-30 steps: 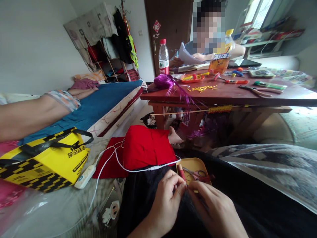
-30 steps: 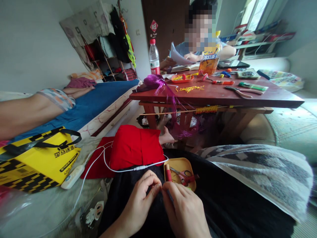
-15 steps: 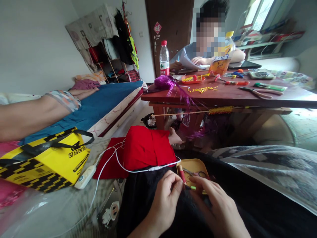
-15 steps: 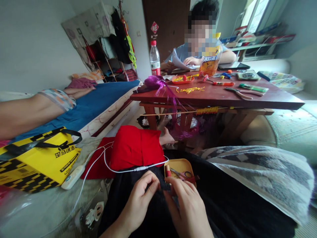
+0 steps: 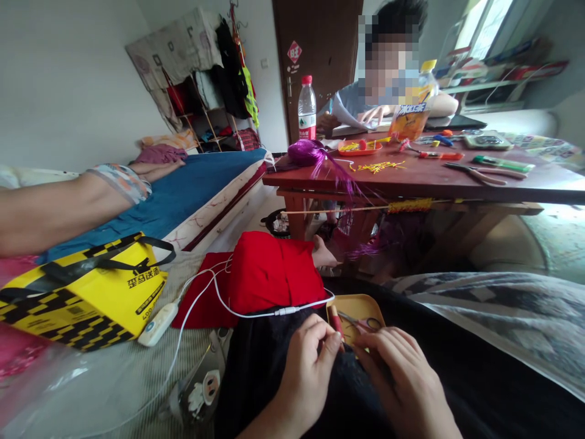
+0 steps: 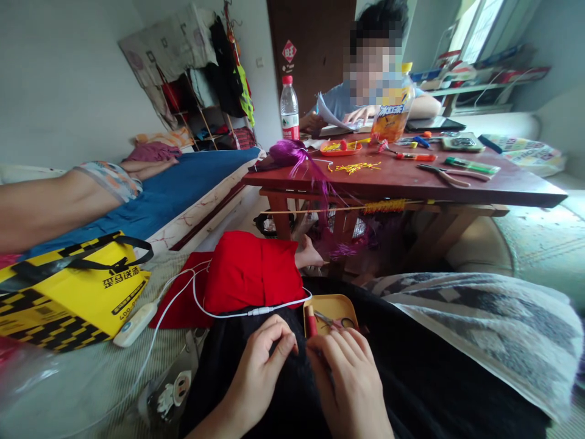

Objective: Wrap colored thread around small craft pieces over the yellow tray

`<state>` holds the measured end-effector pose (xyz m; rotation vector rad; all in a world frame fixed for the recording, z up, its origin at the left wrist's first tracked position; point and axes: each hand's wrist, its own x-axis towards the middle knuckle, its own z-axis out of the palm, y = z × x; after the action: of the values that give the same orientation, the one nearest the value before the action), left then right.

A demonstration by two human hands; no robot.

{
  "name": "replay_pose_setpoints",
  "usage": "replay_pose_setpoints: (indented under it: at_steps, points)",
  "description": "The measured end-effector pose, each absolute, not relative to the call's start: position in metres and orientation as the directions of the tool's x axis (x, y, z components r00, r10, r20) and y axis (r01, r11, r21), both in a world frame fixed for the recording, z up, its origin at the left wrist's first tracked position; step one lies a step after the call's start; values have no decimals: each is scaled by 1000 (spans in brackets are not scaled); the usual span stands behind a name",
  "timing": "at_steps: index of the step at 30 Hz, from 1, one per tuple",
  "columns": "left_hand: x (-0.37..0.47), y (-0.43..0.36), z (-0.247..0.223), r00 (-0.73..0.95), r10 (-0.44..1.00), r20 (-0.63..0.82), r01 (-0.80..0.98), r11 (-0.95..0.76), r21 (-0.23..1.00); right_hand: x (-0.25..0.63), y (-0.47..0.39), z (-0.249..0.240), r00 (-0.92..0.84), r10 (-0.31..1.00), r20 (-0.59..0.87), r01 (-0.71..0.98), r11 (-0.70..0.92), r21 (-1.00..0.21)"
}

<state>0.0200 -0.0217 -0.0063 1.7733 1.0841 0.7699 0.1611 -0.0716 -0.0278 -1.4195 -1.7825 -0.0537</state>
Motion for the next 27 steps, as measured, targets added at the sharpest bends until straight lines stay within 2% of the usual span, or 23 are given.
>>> replay_pose_setpoints:
  at_steps: [7,12,18,23,27]
  points:
    - [19,-20,-11,456,885,97,450,-323,833,148,-62,-21,17,743,669,817,376,-438]
    - [13,-19,2,372,874,312,539,-477,695,152,-65,-28,61,766,640,802,344,-488]
    - [15,-25,1,484,857,179,435,-413,800,158,-68,-36,50,789,612,766,363,-531]
    - [14,-22,-1,446,855,266,490,-482,726,164,-71,-42,145,817,558,711,306,-633]
    - [14,-21,2,470,820,328,528,-559,639,163,-71,-38,123,806,579,736,317,-598]
